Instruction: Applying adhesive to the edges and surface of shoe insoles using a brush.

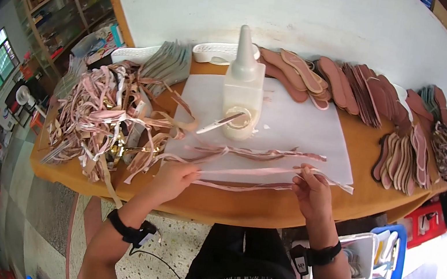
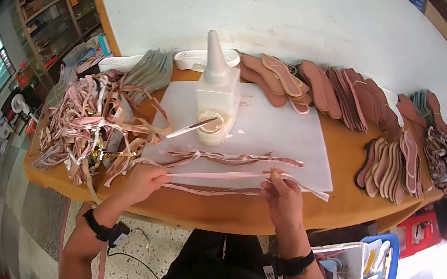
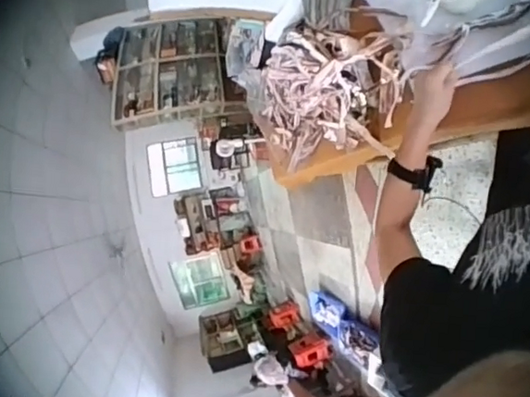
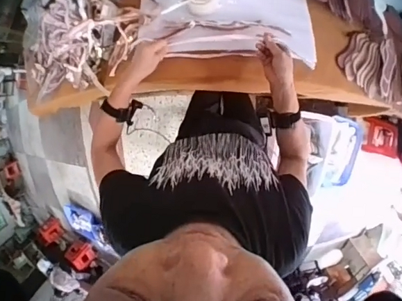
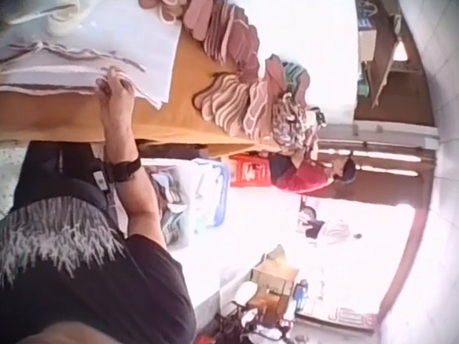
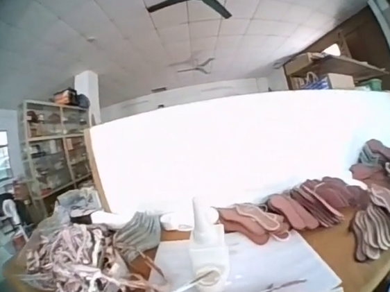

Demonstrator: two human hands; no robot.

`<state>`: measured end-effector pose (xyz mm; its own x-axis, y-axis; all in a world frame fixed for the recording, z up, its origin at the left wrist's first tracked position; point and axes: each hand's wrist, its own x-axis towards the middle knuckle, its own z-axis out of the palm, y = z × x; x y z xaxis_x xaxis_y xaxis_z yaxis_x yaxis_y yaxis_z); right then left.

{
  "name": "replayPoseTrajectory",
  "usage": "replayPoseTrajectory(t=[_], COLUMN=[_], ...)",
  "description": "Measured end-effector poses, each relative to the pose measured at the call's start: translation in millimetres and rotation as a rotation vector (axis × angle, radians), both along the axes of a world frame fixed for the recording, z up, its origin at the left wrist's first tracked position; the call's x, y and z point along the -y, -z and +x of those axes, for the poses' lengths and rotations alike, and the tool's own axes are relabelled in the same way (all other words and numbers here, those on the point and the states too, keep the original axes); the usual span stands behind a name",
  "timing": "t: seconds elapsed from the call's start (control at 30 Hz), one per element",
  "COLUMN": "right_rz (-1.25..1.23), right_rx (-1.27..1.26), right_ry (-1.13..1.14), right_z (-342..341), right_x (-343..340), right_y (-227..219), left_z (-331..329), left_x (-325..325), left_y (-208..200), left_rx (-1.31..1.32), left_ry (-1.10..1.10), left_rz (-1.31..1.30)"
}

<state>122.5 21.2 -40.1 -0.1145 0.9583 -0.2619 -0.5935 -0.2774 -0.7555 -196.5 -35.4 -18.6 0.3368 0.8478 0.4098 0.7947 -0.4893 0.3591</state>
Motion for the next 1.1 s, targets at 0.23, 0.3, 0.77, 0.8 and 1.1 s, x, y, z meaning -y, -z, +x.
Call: replayPoseTrajectory(t=[0.23,0.3,0.77,0.8,1.1], right_rz=[0.066,0.057,-0.036,-0.009,-0.041], right_rx=[-0.137,-0.144,-0.029,0.013,0.092], right_ry=[0.089,0.124,0.272,0.268,0.281], right_z=[34,41,71,74,100], right_x=[-2,-1,-9,-11,-23], right_y=[6,8,19,21,27], left_z=[2,3,10,13,24], left_x=[24,28,34,34,21], left_y=[-7,-1,20,19,26], left_rx=[0.789,0.886,1.547,1.503,1.327], left_ry=[-0.195,-0.175,-0.216,-0.274,-0.424], left_rz=[-0.958,-1.044,-0.881,-0.850,-0.764])
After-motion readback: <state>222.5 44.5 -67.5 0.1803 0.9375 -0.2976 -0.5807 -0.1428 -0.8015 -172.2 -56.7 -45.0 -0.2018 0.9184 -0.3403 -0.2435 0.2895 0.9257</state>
